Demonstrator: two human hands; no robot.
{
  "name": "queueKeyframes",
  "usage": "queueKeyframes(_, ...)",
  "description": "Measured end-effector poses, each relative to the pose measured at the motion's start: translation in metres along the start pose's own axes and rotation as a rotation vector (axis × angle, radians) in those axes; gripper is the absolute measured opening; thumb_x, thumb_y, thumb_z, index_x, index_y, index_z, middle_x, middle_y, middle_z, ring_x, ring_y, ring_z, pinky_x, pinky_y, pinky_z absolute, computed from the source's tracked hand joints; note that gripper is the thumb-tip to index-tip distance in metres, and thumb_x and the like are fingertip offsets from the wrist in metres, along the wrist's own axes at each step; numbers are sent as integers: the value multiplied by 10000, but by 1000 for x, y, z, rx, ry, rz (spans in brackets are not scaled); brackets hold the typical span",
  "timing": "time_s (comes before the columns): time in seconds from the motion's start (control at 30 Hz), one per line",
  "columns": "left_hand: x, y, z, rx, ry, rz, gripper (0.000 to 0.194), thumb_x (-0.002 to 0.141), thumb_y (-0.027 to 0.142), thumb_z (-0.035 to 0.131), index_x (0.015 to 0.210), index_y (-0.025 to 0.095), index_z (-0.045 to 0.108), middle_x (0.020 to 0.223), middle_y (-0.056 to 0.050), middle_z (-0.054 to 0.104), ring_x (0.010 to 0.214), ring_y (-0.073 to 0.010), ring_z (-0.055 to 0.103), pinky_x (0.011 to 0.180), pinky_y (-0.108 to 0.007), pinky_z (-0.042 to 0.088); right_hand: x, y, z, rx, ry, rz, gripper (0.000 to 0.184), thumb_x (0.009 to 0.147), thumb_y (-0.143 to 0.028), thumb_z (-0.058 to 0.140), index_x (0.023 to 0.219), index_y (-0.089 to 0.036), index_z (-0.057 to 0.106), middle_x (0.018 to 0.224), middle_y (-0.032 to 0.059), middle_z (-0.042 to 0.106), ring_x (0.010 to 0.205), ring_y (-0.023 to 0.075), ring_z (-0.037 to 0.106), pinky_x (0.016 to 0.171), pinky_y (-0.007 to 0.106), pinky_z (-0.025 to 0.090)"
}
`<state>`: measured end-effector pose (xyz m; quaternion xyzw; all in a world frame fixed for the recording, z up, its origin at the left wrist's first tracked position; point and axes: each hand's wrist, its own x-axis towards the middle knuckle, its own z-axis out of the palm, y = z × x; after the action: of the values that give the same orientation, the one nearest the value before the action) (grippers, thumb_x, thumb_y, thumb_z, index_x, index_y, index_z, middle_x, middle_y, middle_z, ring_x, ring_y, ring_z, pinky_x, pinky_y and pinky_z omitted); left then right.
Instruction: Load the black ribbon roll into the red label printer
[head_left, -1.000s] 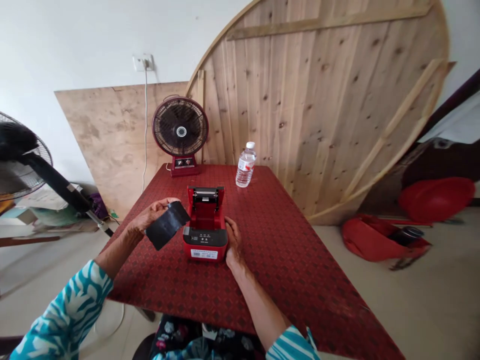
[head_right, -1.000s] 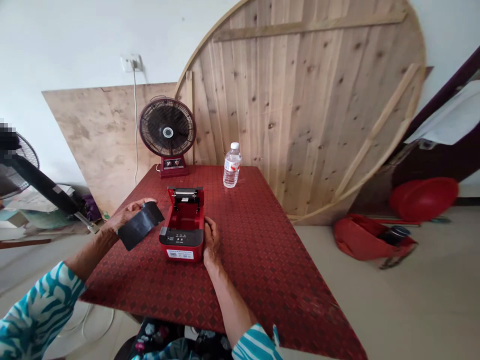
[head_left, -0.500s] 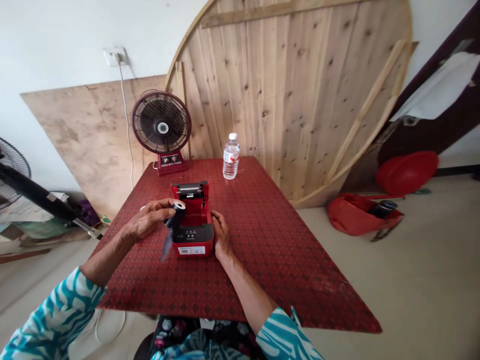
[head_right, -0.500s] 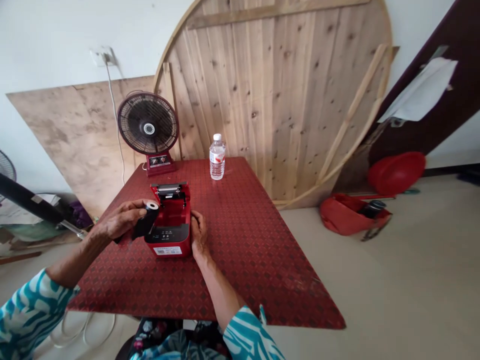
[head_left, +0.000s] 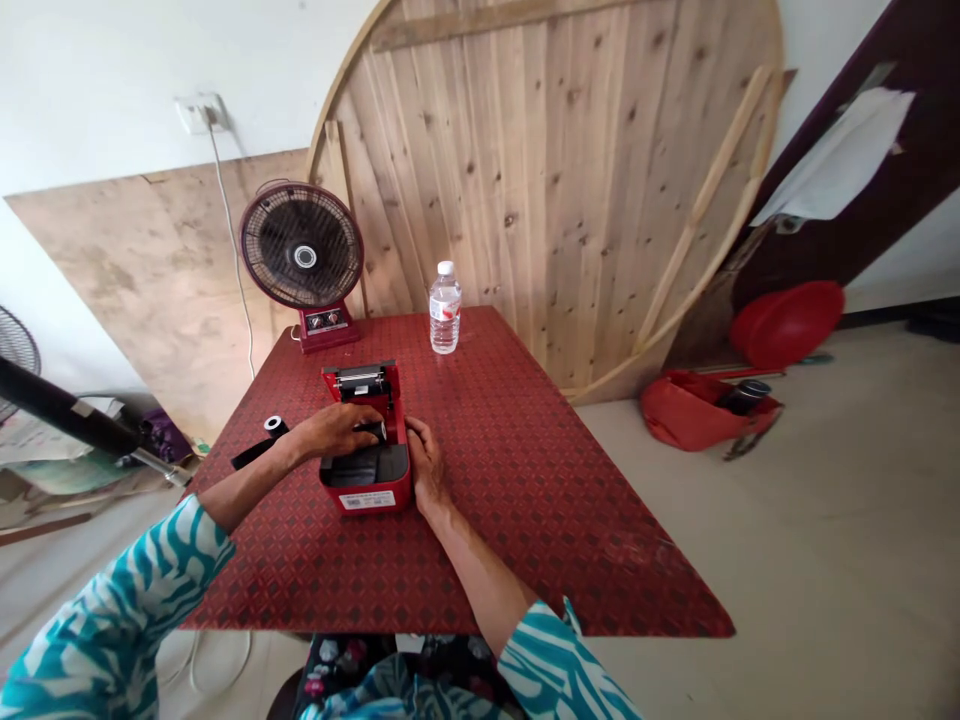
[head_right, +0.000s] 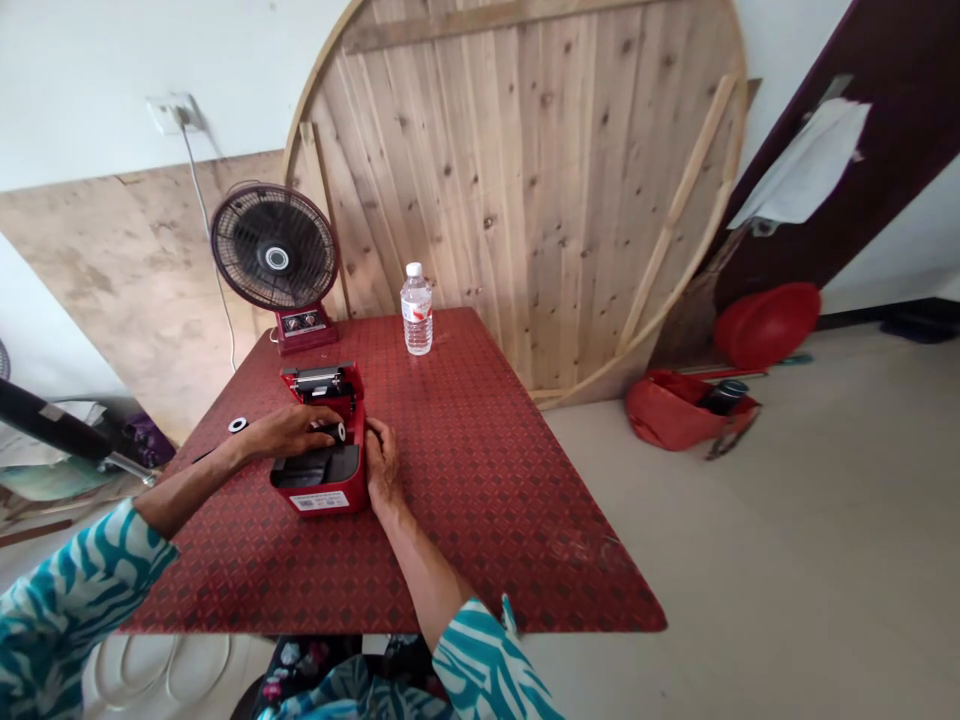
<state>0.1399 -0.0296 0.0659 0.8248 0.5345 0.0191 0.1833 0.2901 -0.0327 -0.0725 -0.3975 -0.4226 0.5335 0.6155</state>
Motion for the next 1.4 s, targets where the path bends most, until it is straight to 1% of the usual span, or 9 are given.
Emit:
queueKeyframes(0.2, 24, -7, 13, 104, -109, -39, 263, 765, 211, 647, 1024, 179, 680, 997, -50, 731, 926, -213, 663, 777, -260, 470, 2, 3, 0, -16, 11, 20, 341, 808, -435, 517, 1049, -240, 658, 1088, 49, 669, 1066, 228, 583, 941, 383, 434)
queueKeyframes(0.33, 23, -8, 9, 68, -131, 2, 232, 779, 233, 627, 993, 183, 701, 973, -32, 737, 901, -201, 667, 760, -245, 473, 2, 2, 0, -15, 14, 16, 345, 807, -437, 523, 1056, -239, 656, 1098, 48, 666, 1071, 225, 580, 947, 380, 433)
queueKeyframes(0.4, 11, -8, 1, -29, -69, 52, 260, 831, 288, 571, 1039, 195, 698, 1040, -25, 731, 938, -190, 664, 806, -241, 475, 1, 0, 0, -12, 14, 7, 348, 802, -440, 527, 1051, -233, 656, 1085, 49, 671, 1072, 226, 578, 949, 380, 433)
queueKeyframes(0.5, -20, -6, -10, -175, 101, 53, 336, 881, 399, 507, 1079, 200, 691, 1061, -35, 731, 943, -193, 666, 837, -263, 483, 0, -2, 0, -14, 9, -2, 341, 803, -436, 527, 1042, -232, 658, 1071, 44, 682, 1069, 226, 581, 949, 380, 431)
queueKeyframes(0.67, -59, 0, -3, -180, 176, 45, 316, 821, 424, 620, 1045, 216, 698, 1029, -42, 736, 912, -207, 671, 825, -287, 500, 0, 1, 0, 16, 15, 10, 337, 806, -437, 526, 1046, -239, 655, 1051, 35, 692, 1075, 231, 580, 927, 378, 443)
queueKeyframes(0.77, -59, 0, 8, -139, 244, 108, 222, 864, 335, 552, 978, 217, 701, 987, -35, 736, 908, -191, 667, 833, -285, 492, 1, 2, 0, 15, 28, 6, 333, 796, -434, 536, 1036, -240, 662, 1042, 35, 695, 1081, 232, 577, 919, 373, 445)
queueKeyframes(1.03, -47, -2, 21, 81, 363, 209, 221, 944, 245, 419, 878, 187, 621, 857, -54, 688, 819, -190, 635, 776, -315, 451, 0, -1, 0, 11, 20, 19, 334, 788, -435, 537, 1027, -238, 660, 1055, 38, 689, 1069, 229, 584, 918, 373, 443)
queueKeyframes(1.23, -61, 13, 33, 231, 549, 304, 280, 990, 240, 338, 856, 179, 576, 767, -42, 622, 747, -182, 566, 743, -330, 402, 2, 0, 0, 18, 11, -3, 325, 793, -424, 538, 1026, -234, 662, 1047, 36, 688, 1070, 224, 579, 928, 369, 436)
queueKeyframes(1.4, -76, 27, 46, 311, 591, 348, 263, 977, 182, 354, 846, 181, 582, 791, -37, 636, 752, -169, 547, 892, -368, 408, -1, 1, -1, 1, 18, -7, 317, 786, -421, 544, 1016, -241, 668, 1060, 34, 684, 1075, 224, 573, 937, 368, 430)
